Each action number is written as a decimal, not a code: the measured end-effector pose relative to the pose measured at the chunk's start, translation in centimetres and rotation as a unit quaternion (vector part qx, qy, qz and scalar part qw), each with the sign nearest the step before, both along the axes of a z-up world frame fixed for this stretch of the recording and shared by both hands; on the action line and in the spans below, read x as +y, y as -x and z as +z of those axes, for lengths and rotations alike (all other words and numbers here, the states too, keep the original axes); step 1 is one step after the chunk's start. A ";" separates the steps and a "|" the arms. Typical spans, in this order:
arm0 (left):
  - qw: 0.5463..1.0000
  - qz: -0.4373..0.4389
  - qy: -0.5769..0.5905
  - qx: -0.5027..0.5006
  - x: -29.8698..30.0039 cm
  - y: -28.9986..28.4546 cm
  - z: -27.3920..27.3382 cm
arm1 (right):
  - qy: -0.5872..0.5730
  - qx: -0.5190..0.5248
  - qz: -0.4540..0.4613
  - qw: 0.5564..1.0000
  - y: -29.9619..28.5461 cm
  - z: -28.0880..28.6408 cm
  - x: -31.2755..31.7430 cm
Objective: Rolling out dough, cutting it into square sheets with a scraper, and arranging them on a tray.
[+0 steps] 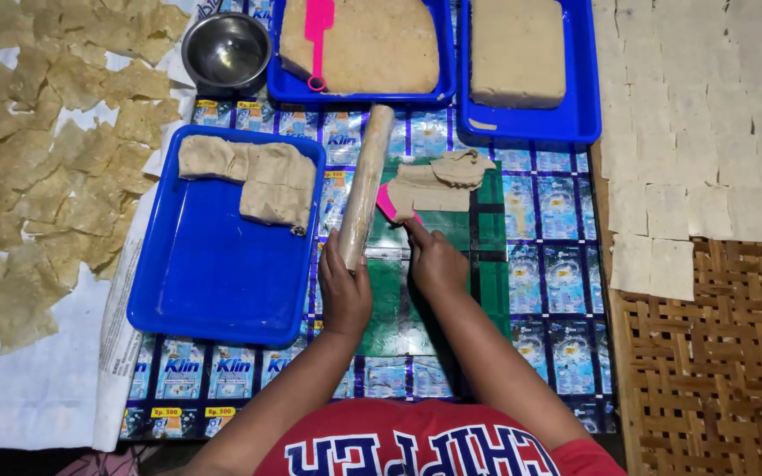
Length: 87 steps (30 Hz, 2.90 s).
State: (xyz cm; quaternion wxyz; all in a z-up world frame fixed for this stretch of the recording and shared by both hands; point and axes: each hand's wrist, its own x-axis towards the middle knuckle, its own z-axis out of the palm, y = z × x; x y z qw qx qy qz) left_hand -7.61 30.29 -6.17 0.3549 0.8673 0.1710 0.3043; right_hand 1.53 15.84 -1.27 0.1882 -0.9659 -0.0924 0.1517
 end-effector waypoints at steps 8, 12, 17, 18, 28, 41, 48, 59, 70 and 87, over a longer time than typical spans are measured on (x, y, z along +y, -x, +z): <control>0.999 -0.023 -0.022 -0.002 0.0 0.6 0.5 | -0.376 0.101 -0.292 0.874 -2.2 -6.8 -3.7; 0.998 -0.047 -0.034 0.004 0.1 0.2 0.7 | -0.448 0.136 -0.278 0.839 -0.2 2.4 -6.6; 0.984 -0.078 -0.157 0.040 -0.2 0.8 3.9 | -0.343 0.136 -0.268 0.890 -2.7 0.1 -14.3; 0.968 -0.111 -0.217 0.059 -0.2 1.0 4.4 | -0.311 0.163 -0.242 0.905 -3.8 -0.6 -15.4; 0.941 -0.306 -0.125 0.065 0.1 -10.9 6.3 | -0.181 0.179 -0.050 0.966 -15.5 1.8 -13.4; 0.907 -0.308 -0.226 0.177 2.0 -16.8 5.6 | 0.065 0.019 0.172 0.983 -12.3 8.3 -12.8; 0.913 -0.317 -0.203 0.159 2.1 -18.2 5.3 | -0.127 0.032 -0.026 0.991 -12.4 4.9 -12.7; 0.918 -0.326 -0.227 0.012 1.2 -14.4 4.7 | -0.068 -0.212 -0.029 0.974 -4.7 -1.5 -6.6; 0.953 -0.065 -0.203 0.215 2.7 -5.9 7.2 | 0.108 -0.291 -0.124 0.942 0.4 -5.6 -21.8; 0.870 -0.408 -0.229 0.155 1.6 -11.4 14.9 | -0.009 -0.459 0.255 0.851 -12.4 6.9 -9.7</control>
